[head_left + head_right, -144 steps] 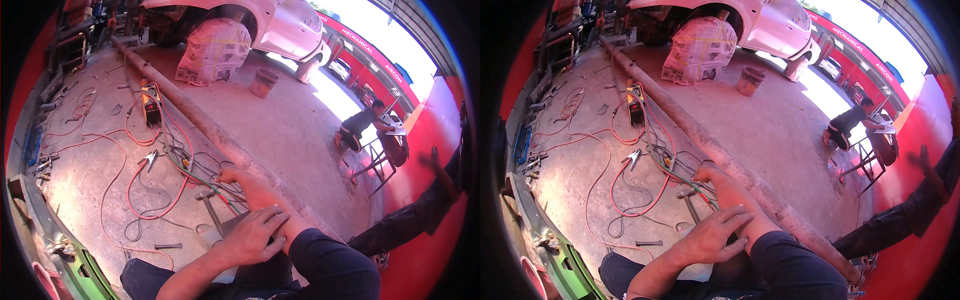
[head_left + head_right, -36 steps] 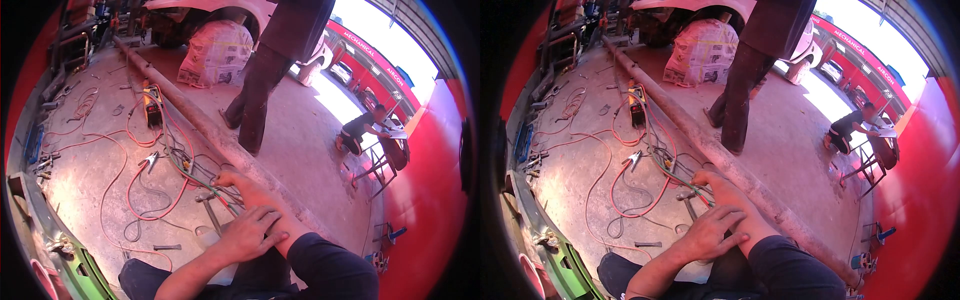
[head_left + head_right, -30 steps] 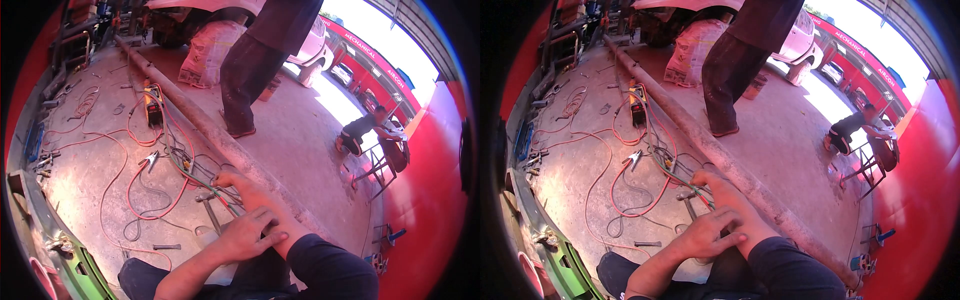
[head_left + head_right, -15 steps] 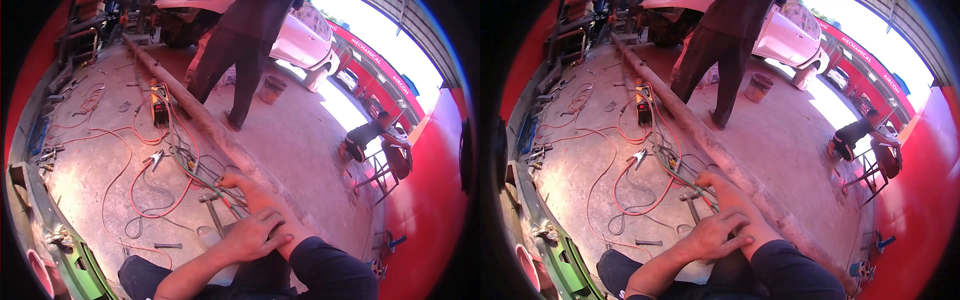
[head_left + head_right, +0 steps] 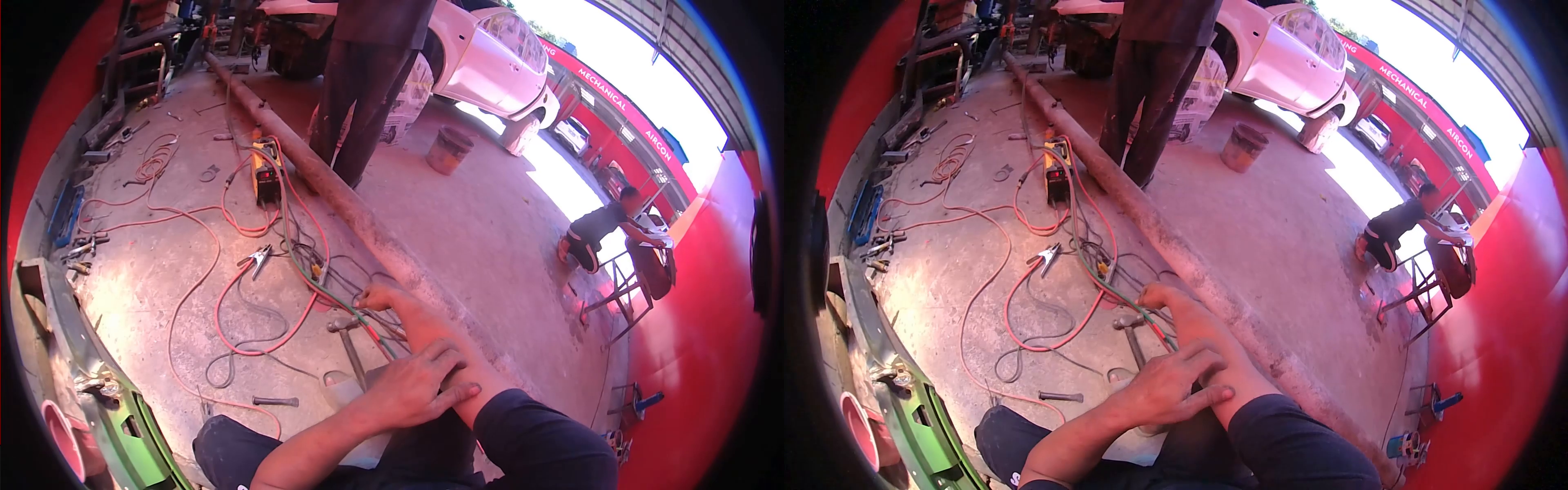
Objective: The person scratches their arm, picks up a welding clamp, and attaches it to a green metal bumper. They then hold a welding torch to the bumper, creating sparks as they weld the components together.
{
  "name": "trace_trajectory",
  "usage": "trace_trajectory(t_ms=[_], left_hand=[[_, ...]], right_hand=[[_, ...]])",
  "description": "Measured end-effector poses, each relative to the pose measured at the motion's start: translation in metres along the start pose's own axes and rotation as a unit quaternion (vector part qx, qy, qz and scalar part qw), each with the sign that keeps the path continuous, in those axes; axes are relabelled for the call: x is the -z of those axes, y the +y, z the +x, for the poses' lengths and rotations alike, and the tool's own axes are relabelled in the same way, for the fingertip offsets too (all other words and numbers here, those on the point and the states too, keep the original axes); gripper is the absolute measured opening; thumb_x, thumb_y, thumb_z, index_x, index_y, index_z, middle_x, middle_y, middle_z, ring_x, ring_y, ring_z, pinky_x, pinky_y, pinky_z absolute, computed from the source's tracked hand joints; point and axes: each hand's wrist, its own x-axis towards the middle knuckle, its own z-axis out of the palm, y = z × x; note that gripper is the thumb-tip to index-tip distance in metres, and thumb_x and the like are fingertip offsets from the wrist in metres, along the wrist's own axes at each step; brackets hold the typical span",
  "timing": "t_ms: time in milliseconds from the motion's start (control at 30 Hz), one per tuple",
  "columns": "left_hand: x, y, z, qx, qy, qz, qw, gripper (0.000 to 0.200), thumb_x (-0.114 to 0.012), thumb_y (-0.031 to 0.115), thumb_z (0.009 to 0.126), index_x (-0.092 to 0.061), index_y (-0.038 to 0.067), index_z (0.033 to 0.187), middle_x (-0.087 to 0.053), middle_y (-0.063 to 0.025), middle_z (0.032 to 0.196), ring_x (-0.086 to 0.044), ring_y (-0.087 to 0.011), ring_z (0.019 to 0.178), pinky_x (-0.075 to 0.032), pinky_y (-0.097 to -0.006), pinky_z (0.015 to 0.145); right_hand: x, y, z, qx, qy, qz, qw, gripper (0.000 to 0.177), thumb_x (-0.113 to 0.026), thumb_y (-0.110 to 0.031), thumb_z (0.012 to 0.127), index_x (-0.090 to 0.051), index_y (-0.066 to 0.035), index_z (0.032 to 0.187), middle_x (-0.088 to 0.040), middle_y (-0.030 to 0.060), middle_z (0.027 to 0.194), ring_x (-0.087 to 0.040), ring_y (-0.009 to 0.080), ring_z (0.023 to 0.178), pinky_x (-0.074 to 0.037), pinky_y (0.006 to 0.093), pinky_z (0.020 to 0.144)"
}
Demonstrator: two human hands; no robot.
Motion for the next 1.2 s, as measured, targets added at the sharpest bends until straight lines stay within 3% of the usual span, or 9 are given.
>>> trace_trajectory(t_ms=[167,267,367,467,633,767,867,967,1200], left_hand=[[0.011,0.003,0.0,0.058,-0.098,-0.083,0.99,0.043,-0.069,0.045,0.095,-0.063,0.005,0.108,-0.063,-0.0153,0.1,-0.068,-0.0356,0.087,-0.054,-0.0462,0.078],[0.011,0.001,0.0,0.052,-0.099,-0.087,0.99,0.045,-0.068,0.047,0.096,-0.062,0.005,0.11,-0.063,-0.0152,0.099,-0.068,-0.0344,0.086,-0.054,-0.0453,0.077],[-0.003,-0.005,-0.001,-0.023,0.031,0.018,0.999,0.047,-0.068,0.048,0.095,-0.063,0.004,0.112,-0.062,-0.015,0.1,-0.068,-0.0329,0.084,-0.054,-0.0434,0.076],[0.002,0.0,-0.002,0.033,-0.039,-0.007,0.999,0.049,-0.069,0.049,0.095,-0.063,0.004,0.114,-0.062,-0.0147,0.102,-0.068,-0.0317,0.085,-0.054,-0.0417,0.077],[0.008,0.001,0.0,0.055,-0.092,-0.091,0.99,0.046,-0.07,0.047,0.095,-0.063,0.004,0.112,-0.062,-0.0141,0.102,-0.068,-0.0314,0.085,-0.054,-0.0411,0.077],[0.015,0.003,0.003,0.065,-0.112,-0.12,0.984,0.043,-0.071,0.044,0.095,-0.064,0.004,0.111,-0.064,-0.0136,0.103,-0.069,-0.031,0.085,-0.055,-0.041,0.076],[0.001,-0.003,-0.003,0.014,-0.006,-0.008,1.0,0.043,-0.071,0.044,0.095,-0.064,0.005,0.112,-0.065,-0.0134,0.106,-0.07,-0.0307,0.089,-0.055,-0.0415,0.077],[-0.003,-0.004,-0.003,0.013,0.003,0.023,1.0,0.044,-0.071,0.045,0.094,-0.064,0.005,0.111,-0.066,-0.013,0.11,-0.071,-0.0308,0.092,-0.056,-0.042,0.078],[0.012,0.005,-0.002,0.046,-0.097,-0.081,0.991,0.046,-0.072,0.045,0.093,-0.064,0.004,0.112,-0.064,-0.0132,0.103,-0.069,-0.0292,0.084,-0.055,-0.04,0.075]], right_hand=[[-0.001,-0.002,0.004,0.015,-0.003,-0.016,1.0,0.055,-0.061,-0.054,0.093,-0.076,-0.006,0.116,-0.072,0.0187,0.123,-0.067,0.0356,0.117,-0.051,0.045,0.101],[0.001,-0.003,0.003,0.016,-0.006,-0.004,1.0,0.055,-0.061,-0.054,0.093,-0.075,-0.006,0.115,-0.072,0.0185,0.123,-0.067,0.0357,0.116,-0.051,0.0451,0.1],[0.008,-0.009,-0.007,0.006,-0.018,-0.007,1.0,0.054,-0.061,-0.053,0.093,-0.075,-0.006,0.115,-0.072,0.0187,0.123,-0.068,0.0359,0.116,-0.051,0.0454,0.1],[0.005,-0.004,-0.001,0.003,-0.014,-0.002,1.0,0.055,-0.066,-0.054,0.091,-0.074,-0.007,0.118,-0.072,0.0193,0.121,-0.067,0.0352,0.116,-0.05,0.0454,0.099],[0.001,0.0,0.001,0.001,-0.012,0.024,1.0,0.056,-0.07,-0.054,0.089,-0.074,-0.007,0.12,-0.072,0.0194,0.121,-0.066,0.0346,0.116,-0.05,0.0449,0.099],[0.002,-0.003,0.0,0.013,-0.011,0.019,1.0,0.053,-0.065,-0.053,0.092,-0.075,-0.007,0.116,-0.072,0.019,0.122,-0.067,0.0356,0.115,-0.051,0.0454,0.099],[0.001,0.002,0.001,0.015,0.008,0.017,1.0,0.052,-0.064,-0.053,0.093,-0.076,-0.008,0.115,-0.072,0.0189,0.122,-0.068,0.036,0.114,-0.051,0.0454,0.099],[0.002,-0.001,0.0,-0.011,0.004,0.017,1.0,0.053,-0.064,-0.053,0.092,-0.076,-0.008,0.117,-0.072,0.0189,0.122,-0.068,0.036,0.114,-0.051,0.045,0.099],[0.003,-0.005,-0.003,-0.011,0.004,0.002,1.0,0.059,-0.068,-0.06,0.088,-0.074,-0.011,0.121,-0.071,0.0178,0.124,-0.064,0.0356,0.12,-0.049,0.0454,0.102]])
